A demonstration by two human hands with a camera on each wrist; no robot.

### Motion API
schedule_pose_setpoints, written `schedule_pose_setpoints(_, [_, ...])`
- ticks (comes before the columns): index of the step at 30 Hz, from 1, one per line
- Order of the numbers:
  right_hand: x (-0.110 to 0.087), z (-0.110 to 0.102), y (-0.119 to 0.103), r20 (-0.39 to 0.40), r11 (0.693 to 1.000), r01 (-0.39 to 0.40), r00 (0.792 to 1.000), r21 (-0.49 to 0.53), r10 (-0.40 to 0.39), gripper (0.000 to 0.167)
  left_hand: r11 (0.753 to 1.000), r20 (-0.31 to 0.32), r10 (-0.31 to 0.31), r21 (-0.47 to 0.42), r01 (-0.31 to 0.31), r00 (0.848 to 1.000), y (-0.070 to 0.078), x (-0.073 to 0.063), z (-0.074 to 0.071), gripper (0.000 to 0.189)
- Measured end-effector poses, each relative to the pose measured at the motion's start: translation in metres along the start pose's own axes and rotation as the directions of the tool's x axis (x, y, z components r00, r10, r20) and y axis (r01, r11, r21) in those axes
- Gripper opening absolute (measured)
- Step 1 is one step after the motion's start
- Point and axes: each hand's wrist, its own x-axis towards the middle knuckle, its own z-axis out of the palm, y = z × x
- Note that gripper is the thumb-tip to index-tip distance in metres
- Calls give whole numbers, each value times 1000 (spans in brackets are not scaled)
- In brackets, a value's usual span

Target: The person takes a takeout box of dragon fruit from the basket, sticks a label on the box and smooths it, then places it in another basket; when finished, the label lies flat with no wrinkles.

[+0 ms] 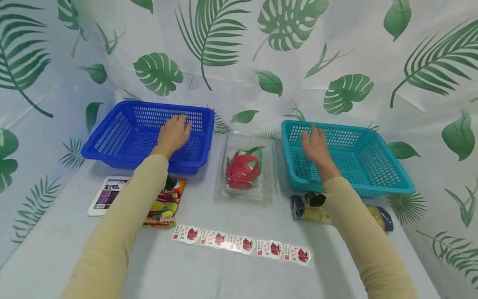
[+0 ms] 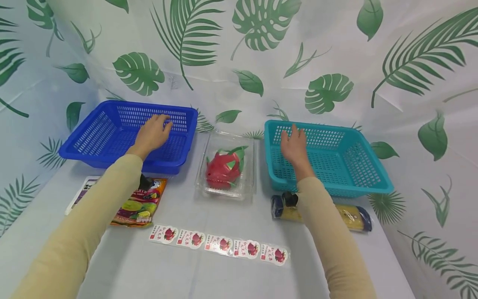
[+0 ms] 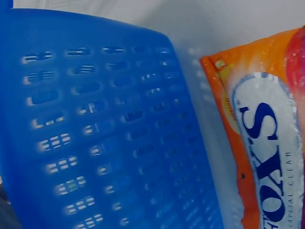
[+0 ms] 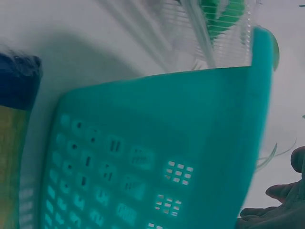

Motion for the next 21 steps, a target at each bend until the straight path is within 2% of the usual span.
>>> schedule_pose_setpoints(7, [-1,6,5,26,999,28,999,-21,-28,65,999,45,26,18,-27,999,-6,-1,10,48])
schedule_pose_setpoints(12, [-7,11,5,-1,997,60,998,-41,-60,65,993,63,108,-51,-105,992,-3,-4,14,47])
schedule_pose_setpoints(17, [-16,16,-2,-24,993,114,993,-37,-115,61,968,59,225,-124,-217,972,6,-8,17,46])
schedule_pose_setpoints(19, [-20,19,-5,-28,988,155,987,-28,-156,59,953,45,279,-140,-270,959,11,-10,18,45])
schedule_pose_setpoints(21, [-25,22,-8,-27,982,187,982,-23,-188,56,929,31,347,-147,-339,937,18,-12,20,44])
